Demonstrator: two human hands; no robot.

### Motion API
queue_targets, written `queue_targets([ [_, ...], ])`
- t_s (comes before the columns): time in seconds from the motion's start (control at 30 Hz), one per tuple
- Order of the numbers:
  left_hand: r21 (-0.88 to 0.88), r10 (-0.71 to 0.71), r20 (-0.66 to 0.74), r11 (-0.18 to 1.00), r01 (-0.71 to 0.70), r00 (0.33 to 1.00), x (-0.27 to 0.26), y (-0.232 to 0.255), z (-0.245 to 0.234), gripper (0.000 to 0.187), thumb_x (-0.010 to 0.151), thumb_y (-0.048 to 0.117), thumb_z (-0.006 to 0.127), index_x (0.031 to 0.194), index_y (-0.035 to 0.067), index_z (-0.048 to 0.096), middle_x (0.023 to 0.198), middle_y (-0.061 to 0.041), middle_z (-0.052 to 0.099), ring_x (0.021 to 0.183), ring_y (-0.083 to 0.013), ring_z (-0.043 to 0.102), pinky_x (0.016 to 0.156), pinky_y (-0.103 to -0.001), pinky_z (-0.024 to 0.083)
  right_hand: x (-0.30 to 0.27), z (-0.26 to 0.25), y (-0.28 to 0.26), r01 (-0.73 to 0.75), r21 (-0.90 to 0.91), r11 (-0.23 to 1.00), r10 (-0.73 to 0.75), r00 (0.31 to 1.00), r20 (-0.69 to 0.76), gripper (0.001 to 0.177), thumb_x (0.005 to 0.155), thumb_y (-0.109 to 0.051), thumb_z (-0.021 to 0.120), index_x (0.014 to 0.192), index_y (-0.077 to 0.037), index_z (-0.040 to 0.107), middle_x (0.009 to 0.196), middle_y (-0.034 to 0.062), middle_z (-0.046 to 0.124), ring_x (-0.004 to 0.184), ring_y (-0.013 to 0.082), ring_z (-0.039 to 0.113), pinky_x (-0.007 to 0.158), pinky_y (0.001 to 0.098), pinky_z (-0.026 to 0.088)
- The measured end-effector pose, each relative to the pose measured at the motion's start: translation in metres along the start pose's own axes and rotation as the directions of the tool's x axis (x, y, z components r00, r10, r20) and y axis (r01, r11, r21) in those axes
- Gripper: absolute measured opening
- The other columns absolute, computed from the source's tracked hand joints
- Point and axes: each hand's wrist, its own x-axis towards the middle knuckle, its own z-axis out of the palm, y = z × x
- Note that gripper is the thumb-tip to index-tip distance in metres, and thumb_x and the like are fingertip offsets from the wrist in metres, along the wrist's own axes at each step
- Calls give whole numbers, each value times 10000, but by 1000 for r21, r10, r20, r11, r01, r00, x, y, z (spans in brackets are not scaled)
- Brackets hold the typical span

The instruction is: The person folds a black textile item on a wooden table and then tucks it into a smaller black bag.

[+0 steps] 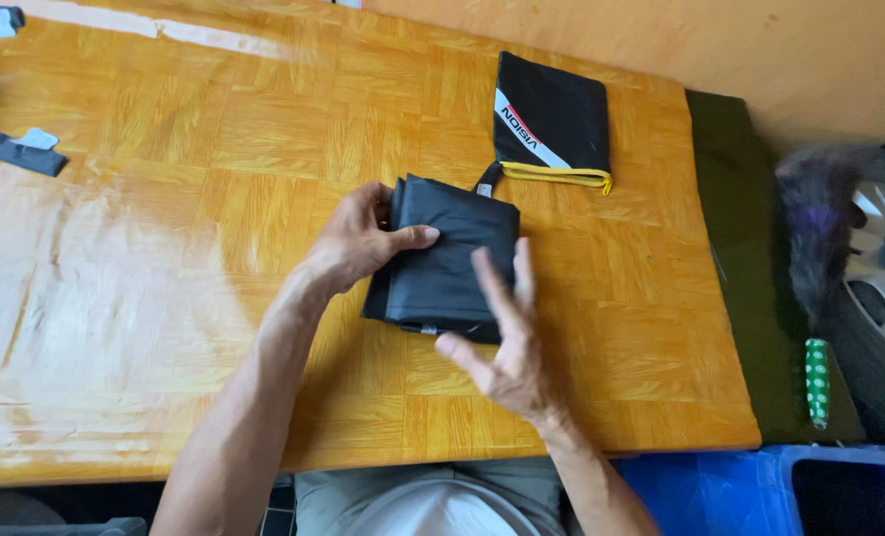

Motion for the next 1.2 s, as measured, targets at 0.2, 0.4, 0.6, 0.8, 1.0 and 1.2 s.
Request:
queue_targets([
  [0.2, -229, 426, 204, 896, -380, 881, -9, -13, 42, 528, 818, -1, 842, 1282, 39, 593, 1093, -112, 743, 1061, -134, 641, 958, -316, 563, 43, -14, 76, 91, 824, 559, 334, 885, -324, 527, 828, -184, 834, 1270, 1, 615, 1052, 171, 642, 960, 324, 723, 891, 504, 613],
  [0.4, 231, 560, 217, 767, -599, 800, -32, -8, 53, 510, 1012, 276, 601, 1436, 36, 449, 1117, -289, 616, 1062, -490, 650, 878, -573, 566, 56, -25, 130, 224, 585, 779, 87, 886, -455, 486, 600, -43, 971, 1026, -13, 740, 900, 83, 738, 864, 149, 703, 832, 377, 637],
  [0.6, 321, 630, 61, 722, -613, 774, -25, -33, 55, 864, 725, 349, 932, 1391, 55, 467, 1083, -226, 720, 1017, -455, 704, 843, -562, 594, 52, -32, 100, 255, 505, 824, -8, 898, -440, 342, 580, -10, 973, 852, -29, 766, 841, 66, 753, 841, 117, 690, 810, 339, 613],
  [0.8, 360, 694, -13, 675, -644, 720, -18, -59, 56, 752, 672, 297, 973, 1244, 61, 545, 853, -218, 729, 801, -413, 753, 642, -440, 613, 50, -43, 86, 407, 617, 673, -117, 883, -455, 817, 775, -677, 740, 1157, 44, 701, 997, 148, 747, 949, 137, 707, 797, 275, 591],
  [1.0, 374, 690, -32, 679, -632, 723, -22, -56, 57, 742, 663, 289, 980, 1218, 36, 557, 808, -218, 722, 753, -391, 756, 609, -419, 608, 52, -39, 62, 471, 459, 754, -131, 791, -597, 681, 821, -559, 770, 1104, 58, 706, 954, 162, 752, 898, 130, 697, 754, 248, 582],
  [1.2, 373, 687, -20, 679, -632, 726, -25, -51, 58, 706, 692, 268, 964, 1199, 23, 538, 806, -250, 719, 763, -428, 751, 627, -439, 609, 49, -62, 73, 604, 59, 795, -480, 685, -548, 453, 899, -355, 761, 1034, -50, 455, 1064, 220, 716, 938, 284, 722, 784, 301, 569],
])
